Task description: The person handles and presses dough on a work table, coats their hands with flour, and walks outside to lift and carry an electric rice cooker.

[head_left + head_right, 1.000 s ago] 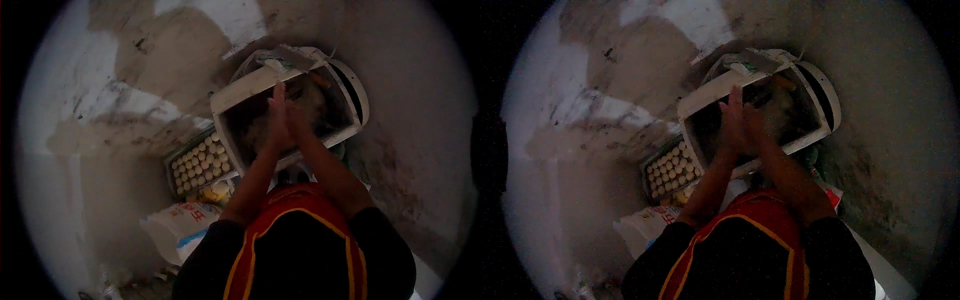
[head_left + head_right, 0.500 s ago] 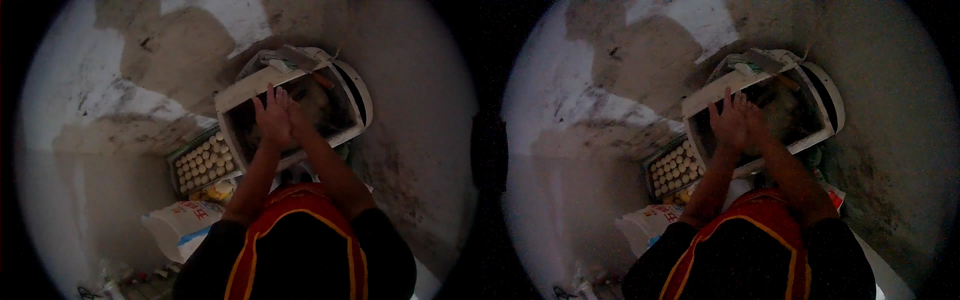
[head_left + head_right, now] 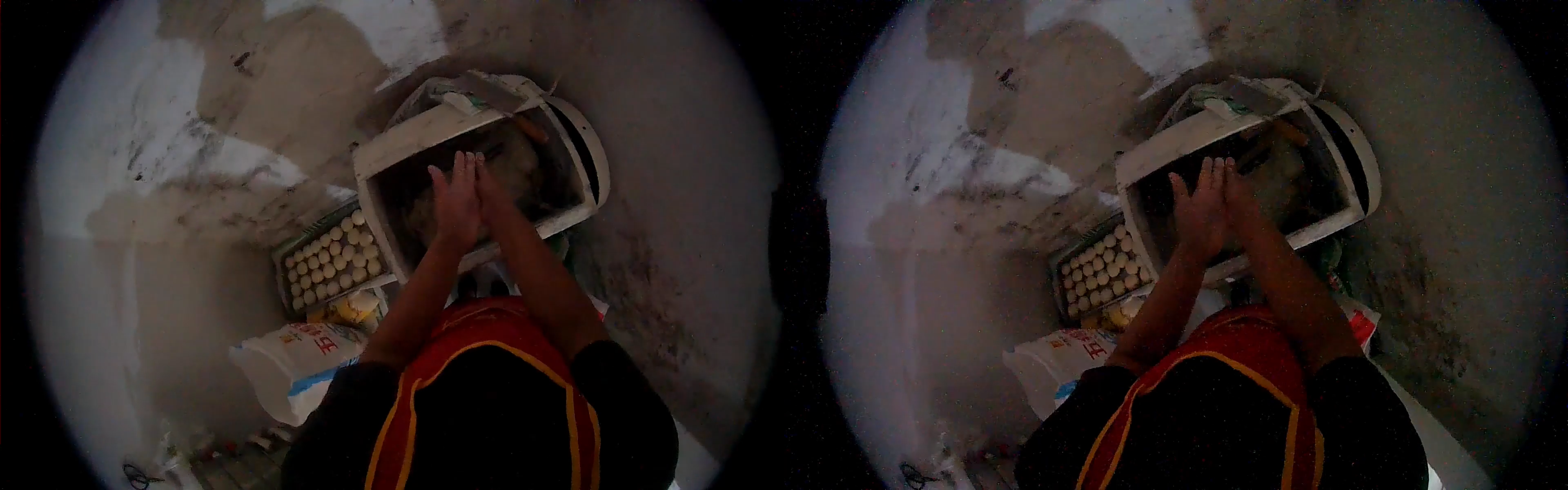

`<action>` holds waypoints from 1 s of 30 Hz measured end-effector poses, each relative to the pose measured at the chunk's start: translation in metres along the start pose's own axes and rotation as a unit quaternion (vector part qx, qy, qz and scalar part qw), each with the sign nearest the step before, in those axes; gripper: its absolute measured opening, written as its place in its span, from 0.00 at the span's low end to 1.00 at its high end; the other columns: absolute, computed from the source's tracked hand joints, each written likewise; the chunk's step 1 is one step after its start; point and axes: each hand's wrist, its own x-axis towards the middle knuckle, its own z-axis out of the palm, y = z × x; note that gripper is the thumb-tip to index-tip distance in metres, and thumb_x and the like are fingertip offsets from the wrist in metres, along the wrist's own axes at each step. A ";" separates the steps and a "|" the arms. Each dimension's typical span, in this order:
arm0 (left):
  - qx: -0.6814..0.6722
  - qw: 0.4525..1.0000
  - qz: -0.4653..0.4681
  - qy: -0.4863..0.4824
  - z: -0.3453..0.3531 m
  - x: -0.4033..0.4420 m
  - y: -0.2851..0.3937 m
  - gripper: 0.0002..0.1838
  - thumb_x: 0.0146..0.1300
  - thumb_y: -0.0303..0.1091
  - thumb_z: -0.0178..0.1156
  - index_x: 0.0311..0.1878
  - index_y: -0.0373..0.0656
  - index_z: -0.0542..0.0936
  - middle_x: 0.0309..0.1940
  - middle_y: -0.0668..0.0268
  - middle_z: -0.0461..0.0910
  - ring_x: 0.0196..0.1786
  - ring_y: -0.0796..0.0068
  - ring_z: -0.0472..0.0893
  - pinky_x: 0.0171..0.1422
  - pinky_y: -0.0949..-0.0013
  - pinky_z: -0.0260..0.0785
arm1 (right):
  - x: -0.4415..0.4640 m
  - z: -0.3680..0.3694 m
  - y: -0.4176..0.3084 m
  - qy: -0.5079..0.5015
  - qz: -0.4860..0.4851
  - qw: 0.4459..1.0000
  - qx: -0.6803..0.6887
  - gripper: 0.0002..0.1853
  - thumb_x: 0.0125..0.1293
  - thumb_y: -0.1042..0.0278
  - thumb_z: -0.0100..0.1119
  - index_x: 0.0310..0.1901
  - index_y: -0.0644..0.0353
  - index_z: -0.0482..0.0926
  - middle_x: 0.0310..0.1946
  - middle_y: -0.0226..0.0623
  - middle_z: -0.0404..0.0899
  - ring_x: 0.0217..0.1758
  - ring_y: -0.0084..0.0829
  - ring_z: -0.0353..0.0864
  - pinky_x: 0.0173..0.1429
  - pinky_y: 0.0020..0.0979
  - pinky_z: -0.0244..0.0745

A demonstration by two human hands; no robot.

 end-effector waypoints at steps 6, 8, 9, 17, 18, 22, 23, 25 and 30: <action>0.137 0.990 0.038 -0.011 -0.016 -0.001 0.002 0.32 0.68 0.50 0.34 0.69 0.42 0.46 0.67 0.61 0.53 0.67 0.64 0.55 0.70 0.58 0.39 | -0.039 0.032 -0.064 0.046 0.056 0.982 0.172 0.19 0.64 0.54 0.48 0.50 0.59 0.67 0.42 0.37 0.71 0.43 0.28 0.72 0.46 0.33 0.71; 0.560 0.818 0.123 -0.046 -0.025 -0.003 -0.005 0.31 0.68 0.48 0.35 0.69 0.42 0.45 0.66 0.61 0.54 0.66 0.64 0.56 0.70 0.58 0.40 | -0.024 0.013 -0.032 0.047 0.042 0.986 0.153 0.16 0.64 0.55 0.48 0.45 0.59 0.71 0.37 0.35 0.72 0.40 0.28 0.72 0.43 0.32 0.70; 0.735 0.652 0.180 -0.045 -0.027 -0.003 -0.007 0.31 0.68 0.47 0.36 0.69 0.42 0.45 0.66 0.61 0.55 0.66 0.64 0.57 0.70 0.58 0.40 | -0.021 0.010 -0.028 0.054 0.046 0.988 0.137 0.15 0.64 0.56 0.48 0.41 0.59 0.72 0.35 0.34 0.73 0.38 0.26 0.72 0.41 0.32 0.70; 0.306 0.948 -0.004 0.085 0.018 -0.010 -0.009 0.29 0.69 0.46 0.35 0.69 0.45 0.44 0.64 0.57 0.57 0.67 0.60 0.54 0.69 0.59 0.43 | -0.041 0.011 -0.071 0.060 -0.100 0.888 -0.445 0.11 0.64 0.58 0.49 0.35 0.57 0.74 0.32 0.31 0.74 0.36 0.25 0.71 0.40 0.31 0.68; 0.275 0.958 -0.006 0.080 0.017 -0.012 -0.006 0.30 0.69 0.46 0.35 0.69 0.45 0.44 0.65 0.58 0.56 0.67 0.61 0.53 0.69 0.60 0.42 | -0.049 0.017 -0.085 0.057 -0.131 0.851 -0.505 0.11 0.64 0.58 0.49 0.36 0.58 0.74 0.33 0.32 0.74 0.37 0.27 0.72 0.41 0.32 0.69; 0.031 0.999 0.002 0.014 0.006 -0.018 0.019 0.30 0.68 0.46 0.36 0.69 0.45 0.45 0.67 0.61 0.52 0.69 0.64 0.50 0.70 0.60 0.39 | -0.052 0.026 -0.084 0.021 -0.225 0.781 -0.583 0.10 0.61 0.62 0.51 0.34 0.60 0.74 0.33 0.40 0.76 0.39 0.35 0.75 0.43 0.36 0.71; 0.036 0.999 0.006 0.007 0.001 -0.016 0.021 0.30 0.68 0.47 0.36 0.69 0.46 0.45 0.67 0.61 0.51 0.69 0.65 0.49 0.70 0.61 0.39 | -0.052 0.026 -0.083 0.011 -0.247 0.761 -0.600 0.10 0.60 0.63 0.52 0.34 0.61 0.74 0.34 0.41 0.76 0.39 0.37 0.76 0.44 0.37 0.71; 0.124 0.992 0.010 -0.001 0.000 -0.017 0.020 0.31 0.67 0.47 0.36 0.69 0.46 0.45 0.68 0.63 0.49 0.70 0.66 0.47 0.71 0.61 0.37 | -0.045 0.039 -0.068 0.119 -0.098 0.931 -0.330 0.09 0.59 0.63 0.53 0.36 0.60 0.74 0.38 0.42 0.75 0.43 0.37 0.75 0.45 0.36 0.71; 0.433 0.898 0.058 -0.058 0.002 -0.019 0.008 0.32 0.67 0.51 0.35 0.70 0.47 0.45 0.69 0.61 0.47 0.70 0.66 0.47 0.71 0.60 0.38 | -0.021 0.027 -0.053 0.055 -0.052 0.779 -0.623 0.11 0.60 0.59 0.52 0.35 0.60 0.72 0.35 0.39 0.75 0.41 0.36 0.74 0.45 0.36 0.70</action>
